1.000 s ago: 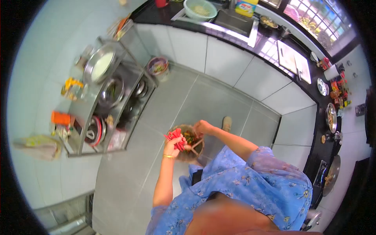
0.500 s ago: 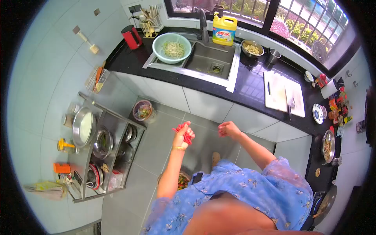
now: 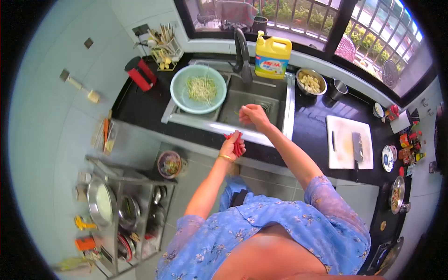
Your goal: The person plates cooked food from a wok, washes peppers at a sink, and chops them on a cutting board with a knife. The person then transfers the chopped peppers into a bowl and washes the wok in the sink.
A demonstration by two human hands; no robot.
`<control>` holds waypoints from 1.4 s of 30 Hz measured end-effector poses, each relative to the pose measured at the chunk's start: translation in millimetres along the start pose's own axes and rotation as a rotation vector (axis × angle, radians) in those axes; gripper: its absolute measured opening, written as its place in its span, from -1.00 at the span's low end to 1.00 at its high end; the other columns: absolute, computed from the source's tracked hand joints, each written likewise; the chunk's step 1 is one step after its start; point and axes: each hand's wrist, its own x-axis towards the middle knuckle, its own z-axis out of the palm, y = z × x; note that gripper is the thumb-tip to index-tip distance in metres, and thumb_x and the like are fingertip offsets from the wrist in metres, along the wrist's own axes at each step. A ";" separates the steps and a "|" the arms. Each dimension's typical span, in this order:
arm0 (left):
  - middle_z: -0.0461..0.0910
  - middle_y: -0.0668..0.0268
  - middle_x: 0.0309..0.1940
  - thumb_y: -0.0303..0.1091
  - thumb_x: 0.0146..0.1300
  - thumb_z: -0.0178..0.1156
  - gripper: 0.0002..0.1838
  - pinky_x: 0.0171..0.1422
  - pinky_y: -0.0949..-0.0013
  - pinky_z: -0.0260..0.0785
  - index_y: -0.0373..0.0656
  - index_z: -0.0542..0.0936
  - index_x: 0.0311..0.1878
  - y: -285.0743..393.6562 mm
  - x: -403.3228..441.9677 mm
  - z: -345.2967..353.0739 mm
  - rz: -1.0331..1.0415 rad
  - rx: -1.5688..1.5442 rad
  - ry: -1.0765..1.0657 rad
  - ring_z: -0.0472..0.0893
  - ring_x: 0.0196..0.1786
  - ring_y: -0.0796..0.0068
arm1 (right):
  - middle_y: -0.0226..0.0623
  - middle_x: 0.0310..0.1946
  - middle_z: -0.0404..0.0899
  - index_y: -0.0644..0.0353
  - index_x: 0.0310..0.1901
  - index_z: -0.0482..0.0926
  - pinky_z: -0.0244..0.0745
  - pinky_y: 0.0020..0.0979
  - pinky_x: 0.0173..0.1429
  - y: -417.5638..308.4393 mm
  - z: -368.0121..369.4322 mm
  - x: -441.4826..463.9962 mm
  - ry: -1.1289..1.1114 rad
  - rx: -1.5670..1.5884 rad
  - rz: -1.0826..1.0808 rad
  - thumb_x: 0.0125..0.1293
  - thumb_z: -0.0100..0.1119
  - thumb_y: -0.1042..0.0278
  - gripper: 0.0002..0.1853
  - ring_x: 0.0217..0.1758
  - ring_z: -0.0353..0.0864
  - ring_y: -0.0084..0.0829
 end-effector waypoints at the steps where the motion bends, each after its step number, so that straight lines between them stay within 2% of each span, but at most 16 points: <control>1: 0.44 0.40 -0.65 0.05 0.07 0.23 -0.64 -0.55 0.41 0.32 -0.04 0.49 -0.30 21.0 15.8 1.5 -0.052 -0.008 -0.012 0.44 -0.63 0.54 | -0.25 -0.49 0.55 0.29 -0.39 0.52 0.48 -0.44 -0.36 -4.1 7.3 38.9 0.037 -0.132 -0.038 0.21 0.06 0.22 -0.74 -0.43 0.58 -0.44; 5: 0.49 0.31 -0.59 -0.02 0.10 0.22 -0.67 -0.43 0.30 0.44 -0.08 0.47 -0.32 90.3 73.3 2.7 -0.112 0.019 -0.015 0.52 -0.55 0.38 | -0.24 -0.38 0.55 0.34 -0.22 0.51 0.48 -0.38 -0.23 -8.0 32.1 190.6 0.212 -0.553 -0.227 0.15 0.12 0.19 -0.66 -0.31 0.58 -0.28; 7: 0.50 0.30 -0.57 -0.09 0.11 0.23 -0.71 -0.40 0.27 0.46 -0.08 0.46 -0.30 111.6 99.0 -0.7 -0.128 0.055 -0.031 0.53 -0.52 0.36 | -0.10 -0.18 0.51 0.34 -0.10 0.46 0.42 -0.26 0.01 -8.2 36.8 259.0 0.412 -0.943 -0.372 0.03 0.17 0.18 -0.55 -0.05 0.48 -0.06; 10: 0.53 0.27 -0.48 -0.32 0.12 0.22 -0.81 -0.34 0.20 0.50 -0.07 0.45 -0.23 133.2 141.4 -11.6 -0.189 0.030 -0.084 0.56 -0.45 0.31 | 0.02 0.03 0.37 0.33 0.03 0.35 0.28 -0.17 0.17 -23.6 43.0 315.1 0.508 -1.040 -0.231 0.00 0.17 0.15 -0.42 0.17 0.29 0.00; 12: 0.54 0.25 -0.44 -0.38 0.14 0.19 -0.83 -0.36 0.23 0.49 -0.06 0.44 -0.20 141.0 162.9 -12.8 -0.207 0.066 -0.112 0.56 -0.44 0.32 | 0.02 0.12 0.28 0.32 0.10 0.27 0.27 -0.16 0.18 -24.1 38.9 336.4 0.471 -1.142 -0.138 0.00 0.16 0.16 -0.36 0.22 0.23 -0.05; 17: 0.54 0.26 -0.41 -0.48 0.13 0.15 -0.79 -0.41 0.27 0.47 -0.12 0.43 -0.15 147.6 214.7 0.9 -0.203 0.126 -0.087 0.56 -0.41 0.36 | 0.04 -0.03 0.41 0.31 0.00 0.36 0.28 -0.14 0.17 3.9 22.0 329.4 0.148 -1.415 -0.248 0.00 0.15 0.25 -0.49 0.14 0.31 -0.01; 21: 0.50 0.29 -0.40 -0.40 0.13 0.15 -0.85 -0.28 0.34 0.43 -0.15 0.47 -0.22 117.9 280.4 -17.1 -0.261 -0.155 -0.295 0.50 -0.35 0.39 | -0.05 0.02 0.39 0.22 -0.02 0.43 0.22 -0.19 0.23 17.4 25.6 200.5 0.254 -1.156 -0.470 -0.02 0.19 0.37 -0.55 0.18 0.30 -0.07; 24: 0.52 0.31 -0.47 -0.47 0.14 0.14 -0.90 -0.36 0.35 0.42 -0.19 0.48 -0.27 117.1 314.9 -9.5 -0.204 0.212 -0.266 0.52 -0.46 0.39 | -0.04 0.03 0.39 0.21 0.07 0.39 0.21 -0.23 0.24 31.7 -3.1 149.8 0.454 -1.140 -0.365 0.06 0.16 0.31 -0.51 0.20 0.31 -0.15; 26: 0.54 0.26 -0.46 -0.45 0.15 0.14 -0.91 -0.43 0.37 0.42 -0.21 0.49 -0.28 119.8 303.5 18.4 -0.299 0.424 -0.043 0.54 -0.46 0.41 | -0.03 -0.10 0.45 0.25 0.07 0.37 0.32 -0.28 0.11 52.7 -28.1 150.0 0.870 -0.793 -0.190 0.09 0.16 0.27 -0.51 0.00 0.46 -0.18; 27: 0.47 0.32 -0.60 -0.31 0.21 0.11 -0.86 -0.65 0.47 0.29 -0.17 0.46 -0.39 107.5 308.0 17.3 -0.273 0.438 -0.037 0.45 -0.63 0.50 | -0.03 -0.10 0.45 0.25 0.07 0.37 0.32 -0.28 0.11 49.3 -36.7 154.2 0.886 -0.787 -0.187 0.09 0.16 0.27 -0.51 0.00 0.46 -0.18; 29: 0.40 0.37 -0.67 -0.14 0.21 0.08 -0.72 -0.74 0.51 0.13 -0.14 0.39 -0.46 106.6 301.7 30.7 -0.415 0.442 -0.093 0.36 -0.71 0.57 | -0.19 -0.19 0.50 0.24 0.08 0.35 0.43 -0.41 -0.11 35.1 -58.9 166.9 0.685 0.184 0.240 0.15 0.15 0.24 -0.52 -0.22 0.52 -0.41; 33: 0.23 0.44 -0.81 0.27 0.18 -0.12 -0.45 -0.86 0.58 -0.09 -0.07 0.32 -0.54 126.5 278.8 49.2 -0.728 0.488 -0.270 0.17 -0.86 0.64 | -0.38 -0.38 0.50 0.21 -0.08 0.46 0.38 -0.50 -0.38 39.6 -79.1 170.4 0.391 0.593 0.118 0.19 0.12 0.20 -0.67 -0.45 0.43 -0.60; 37: 0.30 0.39 -0.77 0.40 0.12 -0.18 -0.40 -0.85 0.55 0.01 -0.04 0.36 -0.45 120.6 276.4 54.0 -0.737 0.568 -0.178 0.26 -0.84 0.57 | -0.36 -0.63 0.51 0.20 -0.50 0.55 0.34 -0.36 -0.45 62.5 -77.7 190.3 0.783 0.150 0.143 0.19 0.11 0.23 -0.77 -0.64 0.44 -0.42; 39: 0.38 0.35 -0.70 0.40 0.12 -0.18 -0.40 -0.80 0.52 0.12 -0.02 0.40 -0.34 105.0 274.8 57.2 -0.660 0.633 -0.091 0.36 -0.76 0.52 | -0.28 -0.61 0.54 0.22 -0.49 0.56 0.35 -0.31 -0.42 92.4 -88.5 200.7 0.931 0.055 0.117 0.17 0.11 0.23 -0.77 -0.60 0.48 -0.35; 41: 0.47 0.36 -0.60 0.21 0.23 -0.16 -0.49 -0.63 0.44 0.31 -0.08 0.47 -0.35 83.0 279.4 58.6 -0.206 0.716 0.214 0.49 -0.61 0.48 | -0.10 -0.54 0.57 0.22 -0.42 0.60 0.38 -0.23 -0.30 106.6 -88.3 200.6 1.063 -0.340 -0.074 0.13 0.09 0.17 -0.73 -0.47 0.56 -0.18; 42: 0.47 0.36 -0.60 0.21 0.23 -0.16 -0.49 -0.63 0.44 0.31 -0.08 0.47 -0.35 72.5 297.3 41.8 -0.207 0.719 0.208 0.49 -0.61 0.48 | -0.10 -0.54 0.57 0.22 -0.42 0.60 0.38 -0.23 -0.30 99.9 -79.9 198.1 1.069 -0.340 -0.077 0.13 0.09 0.17 -0.73 -0.47 0.56 -0.18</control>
